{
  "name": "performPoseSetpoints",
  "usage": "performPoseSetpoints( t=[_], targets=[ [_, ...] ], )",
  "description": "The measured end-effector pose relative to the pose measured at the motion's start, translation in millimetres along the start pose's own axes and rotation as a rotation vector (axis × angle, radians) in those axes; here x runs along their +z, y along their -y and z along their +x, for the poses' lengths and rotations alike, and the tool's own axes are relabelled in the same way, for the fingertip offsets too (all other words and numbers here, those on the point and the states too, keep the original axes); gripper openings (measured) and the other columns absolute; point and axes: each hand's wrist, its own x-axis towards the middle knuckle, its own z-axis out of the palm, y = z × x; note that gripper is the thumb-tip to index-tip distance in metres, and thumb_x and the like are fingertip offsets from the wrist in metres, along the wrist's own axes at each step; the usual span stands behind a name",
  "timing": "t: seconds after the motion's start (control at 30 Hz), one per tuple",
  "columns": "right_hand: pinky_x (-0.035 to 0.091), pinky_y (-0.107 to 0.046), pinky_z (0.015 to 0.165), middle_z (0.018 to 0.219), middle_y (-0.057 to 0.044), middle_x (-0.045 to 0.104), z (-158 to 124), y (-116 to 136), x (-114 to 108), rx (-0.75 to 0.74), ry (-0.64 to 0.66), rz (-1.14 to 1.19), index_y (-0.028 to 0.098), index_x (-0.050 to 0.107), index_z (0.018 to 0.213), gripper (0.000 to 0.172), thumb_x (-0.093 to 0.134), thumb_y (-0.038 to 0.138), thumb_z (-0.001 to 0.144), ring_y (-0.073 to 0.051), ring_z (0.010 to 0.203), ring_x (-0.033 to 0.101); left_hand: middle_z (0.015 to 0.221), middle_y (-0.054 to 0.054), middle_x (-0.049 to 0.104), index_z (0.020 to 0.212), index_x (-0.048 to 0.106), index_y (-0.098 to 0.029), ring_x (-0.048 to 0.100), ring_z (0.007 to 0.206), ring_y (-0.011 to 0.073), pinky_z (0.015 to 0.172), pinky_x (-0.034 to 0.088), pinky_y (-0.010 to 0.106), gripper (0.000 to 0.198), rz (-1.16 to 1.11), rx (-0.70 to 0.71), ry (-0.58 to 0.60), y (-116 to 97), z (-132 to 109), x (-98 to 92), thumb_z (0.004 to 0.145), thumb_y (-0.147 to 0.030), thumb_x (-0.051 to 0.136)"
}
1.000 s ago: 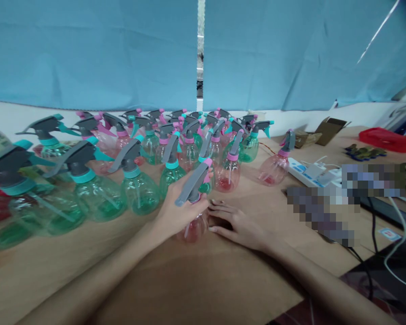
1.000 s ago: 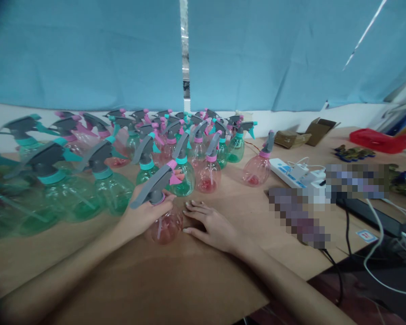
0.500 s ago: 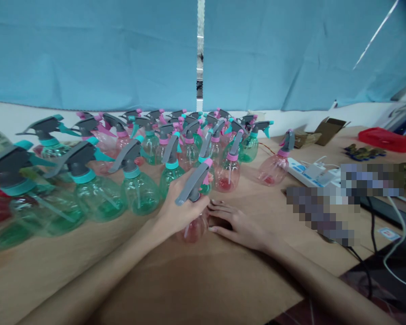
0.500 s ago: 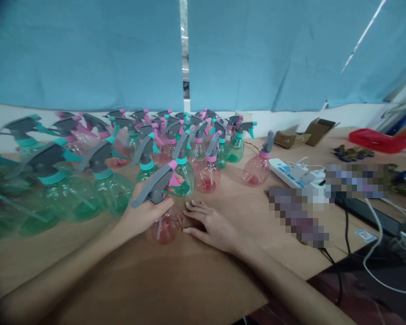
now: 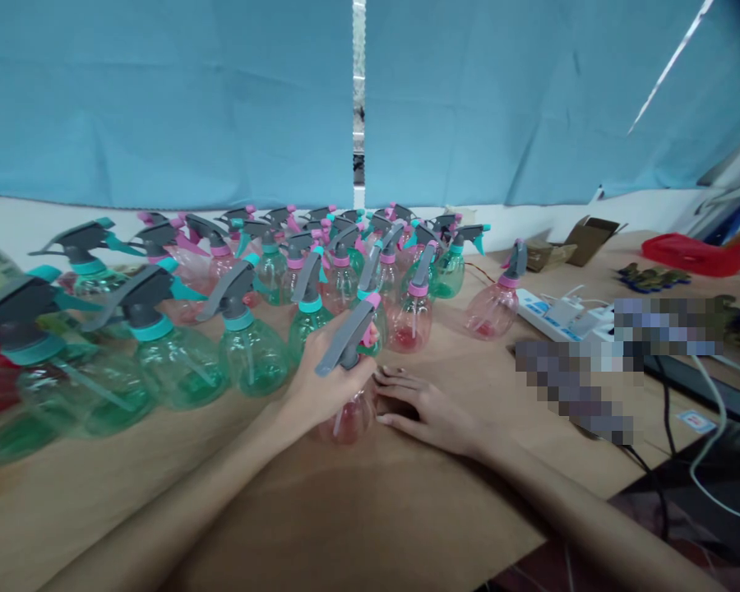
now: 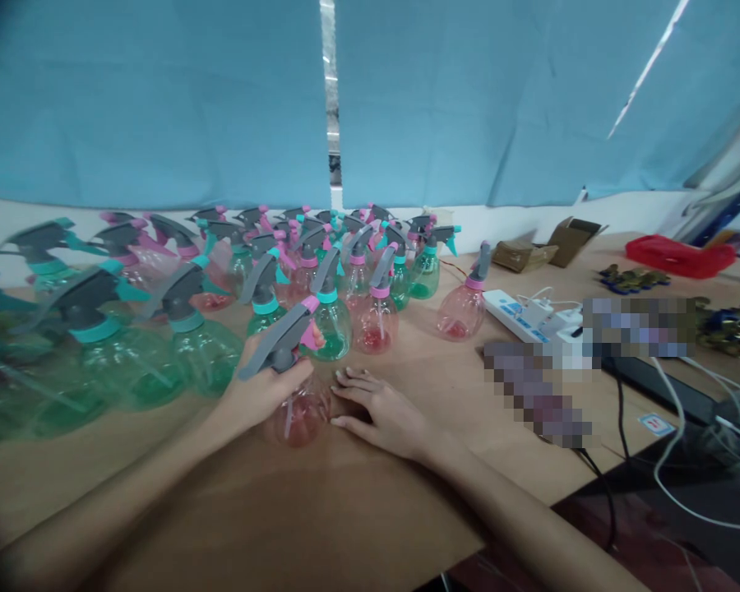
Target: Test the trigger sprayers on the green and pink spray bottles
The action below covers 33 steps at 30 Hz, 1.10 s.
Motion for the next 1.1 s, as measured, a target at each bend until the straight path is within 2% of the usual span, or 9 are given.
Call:
performPoseSetpoints(
  t=[0.1,0.23,0.37,0.47,0.6,0.73,0.87,1.0,1.1],
  targets=[
    [0.029,-0.043,0.111,0.137,-0.012,0.05,0,1,0,0.003,0.002,-0.013,0.015,0.051,0.13,0.052,0.049,0.047,0.088,-0.022,0.133,0.037,0.059,-0.006,0.048,0.091,0.058,-0.021,0.041,0.049,0.0103,0.048,0.037,0.023,0.029,-0.032,-0.043,0.042,1,0,1.0,0.066,-0.01,0.05],
    [0.029,-0.042,0.111,0.136,-0.012,0.05,1,0,0,-0.008,-0.001,-0.007,0.016,0.053,0.128,0.049,0.049,0.045,0.089,-0.022,0.133,0.037,0.063,-0.004,0.055,0.112,0.058,-0.021,0.048,0.054,0.0118,0.05,0.04,0.023,0.046,-0.053,-0.075,0.057,4,-1,4.1,0.067,-0.011,0.051],
    [0.031,-0.043,0.109,0.136,-0.01,0.051,-1,2,-6,-0.02,0.005,0.03,0.018,0.054,0.127,0.047,0.053,0.044,0.087,-0.022,0.13,0.04,0.074,0.0,0.063,0.107,0.06,-0.021,0.057,0.063,0.0144,0.056,0.045,0.025,0.04,-0.056,-0.085,0.025,3,-3,8.9,0.068,-0.012,0.053],
    [0.038,-0.046,0.103,0.133,-0.01,0.054,-8,10,-17,0.062,0.019,0.076,0.02,0.051,0.13,0.054,0.057,0.048,0.083,-0.026,0.123,0.049,0.08,0.001,0.065,0.103,0.061,-0.02,0.06,0.069,0.0152,0.063,0.048,0.027,0.036,-0.058,-0.094,-0.004,-3,-4,13.9,0.069,-0.012,0.053],
    [0.043,-0.045,0.097,0.128,-0.008,0.058,-27,27,-31,0.16,-0.005,0.215,0.023,0.047,0.132,0.055,0.056,0.049,0.083,-0.025,0.114,0.056,0.076,-0.001,0.063,0.104,0.059,-0.019,0.059,0.062,0.0132,0.06,0.048,0.026,0.033,-0.053,-0.129,-0.005,-13,-4,24.2,0.071,-0.014,0.055],
    [0.042,-0.046,0.098,0.132,-0.009,0.053,-45,41,-34,0.177,-0.144,0.272,0.024,0.04,0.134,0.071,0.065,0.052,0.075,-0.027,0.118,0.052,0.082,0.0,0.064,0.115,0.055,-0.021,0.061,0.066,0.0136,0.065,0.05,0.029,0.038,-0.123,-0.084,-0.019,-23,-1,45.8,0.077,-0.022,0.059],
    [0.046,-0.047,0.093,0.125,-0.013,0.056,-53,38,-32,0.219,-0.327,0.202,0.02,0.036,0.133,0.079,0.07,0.053,0.069,-0.03,0.114,0.053,0.093,0.003,0.066,0.111,0.056,-0.022,0.063,0.081,0.0192,0.077,0.051,0.037,0.034,-0.196,-0.039,-0.047,-38,5,80.3,0.079,-0.03,0.063],
    [0.048,-0.049,0.088,0.118,-0.016,0.057,-62,20,-30,0.319,-0.494,0.054,0.018,0.032,0.133,0.076,0.065,0.05,0.073,-0.033,0.108,0.057,0.11,0.006,0.063,0.123,0.048,-0.024,0.062,0.094,0.0224,0.086,0.049,0.041,0.05,-0.316,-0.024,0.029,-55,16,111.0,0.078,-0.034,0.066],
    [0.048,-0.048,0.087,0.118,-0.016,0.057,-69,11,-34,0.381,-0.503,0.024,0.018,0.026,0.136,0.082,0.066,0.049,0.071,-0.034,0.108,0.056,0.122,0.009,0.057,0.134,0.036,-0.026,0.059,0.106,0.0258,0.092,0.046,0.044,0.066,-0.37,-0.007,0.053,-63,22,120.7,0.076,-0.033,0.068]
  ],
)
